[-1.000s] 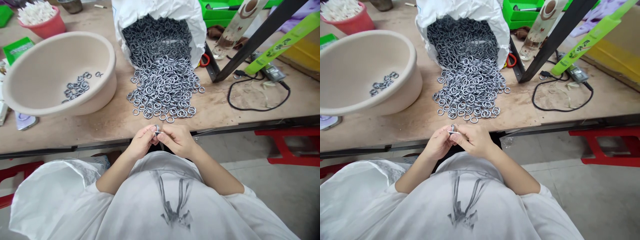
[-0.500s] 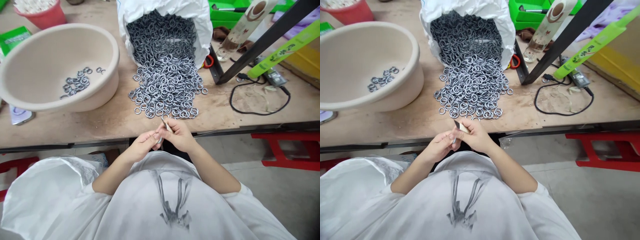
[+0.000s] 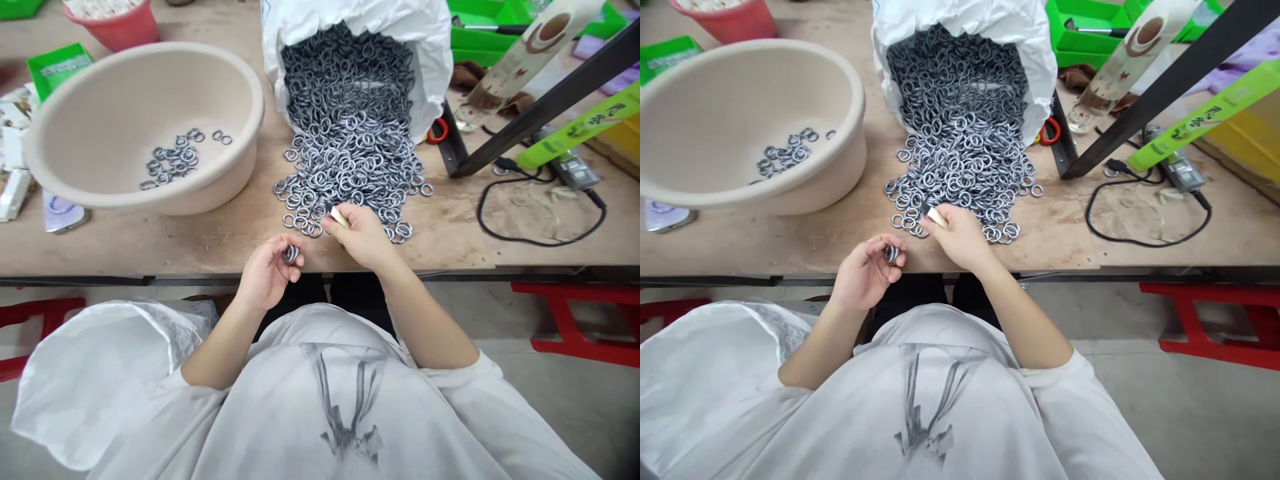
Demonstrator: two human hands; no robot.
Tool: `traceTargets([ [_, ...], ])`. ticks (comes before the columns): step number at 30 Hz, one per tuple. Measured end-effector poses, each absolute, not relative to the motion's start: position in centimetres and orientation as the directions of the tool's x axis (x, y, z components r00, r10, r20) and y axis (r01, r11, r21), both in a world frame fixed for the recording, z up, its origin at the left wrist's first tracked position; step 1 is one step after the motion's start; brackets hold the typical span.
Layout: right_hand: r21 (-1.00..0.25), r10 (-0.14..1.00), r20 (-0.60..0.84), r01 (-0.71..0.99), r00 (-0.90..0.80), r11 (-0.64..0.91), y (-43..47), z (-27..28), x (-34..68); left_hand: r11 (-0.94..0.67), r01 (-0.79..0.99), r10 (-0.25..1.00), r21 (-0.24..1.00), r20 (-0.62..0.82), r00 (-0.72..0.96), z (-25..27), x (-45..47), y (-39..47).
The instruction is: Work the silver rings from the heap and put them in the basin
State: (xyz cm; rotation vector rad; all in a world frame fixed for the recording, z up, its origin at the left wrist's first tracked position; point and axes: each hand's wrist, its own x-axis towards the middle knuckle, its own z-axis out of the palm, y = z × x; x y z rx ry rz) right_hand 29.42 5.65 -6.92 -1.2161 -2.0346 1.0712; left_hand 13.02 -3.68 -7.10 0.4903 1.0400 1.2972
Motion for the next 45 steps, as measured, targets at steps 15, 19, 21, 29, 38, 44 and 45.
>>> traceTargets([
  [15, -0.998, 0.894, 0.067, -0.015, -0.442, 0.067, 0.4, -6.9, 30.6, 0.265, -0.433, 0.961, 0.862, -0.273, 0.045, -7.9, 17.0, -3.8],
  [19, -0.998, 0.877, 0.037, 0.034, -0.48, 0.06, 0.4, -7.3, 30.8, 0.317, -0.461, 0.945, 0.829, -0.318, 0.079, -7.4, 17.5, -4.0],
  [21, -0.988, 0.875, 0.061, 0.095, -0.48, 0.121, 0.5, -7.5, 31.0, 0.33, -0.489, 0.938, 0.808, -0.34, 0.07, -7.2, 17.8, -4.0],
  [29, -0.781, 0.823, 0.297, 0.372, -0.485, 0.501, -0.2, -6.6, 32.0, 0.39, -0.541, 0.914, 0.745, -0.387, 0.125, -6.4, 17.8, -4.1],
  [38, -0.621, 0.734, 0.329, 0.449, -0.595, 0.642, -0.6, -6.3, 31.8, 0.404, -0.565, 0.905, 0.72, -0.402, 0.135, -6.4, 17.7, -4.1],
  [44, -0.753, 0.836, 0.23, 0.454, -0.498, 0.477, 1.3, -7.2, 32.6, 0.447, -0.51, 0.894, 0.735, -0.351, 0.278, -5.8, 17.3, -4.8],
  [45, -0.777, 0.881, 0.199, 0.478, -0.43, 0.409, 1.8, -7.4, 32.7, 0.45, -0.501, 0.891, 0.74, -0.335, 0.307, -5.7, 17.2, -5.0],
])
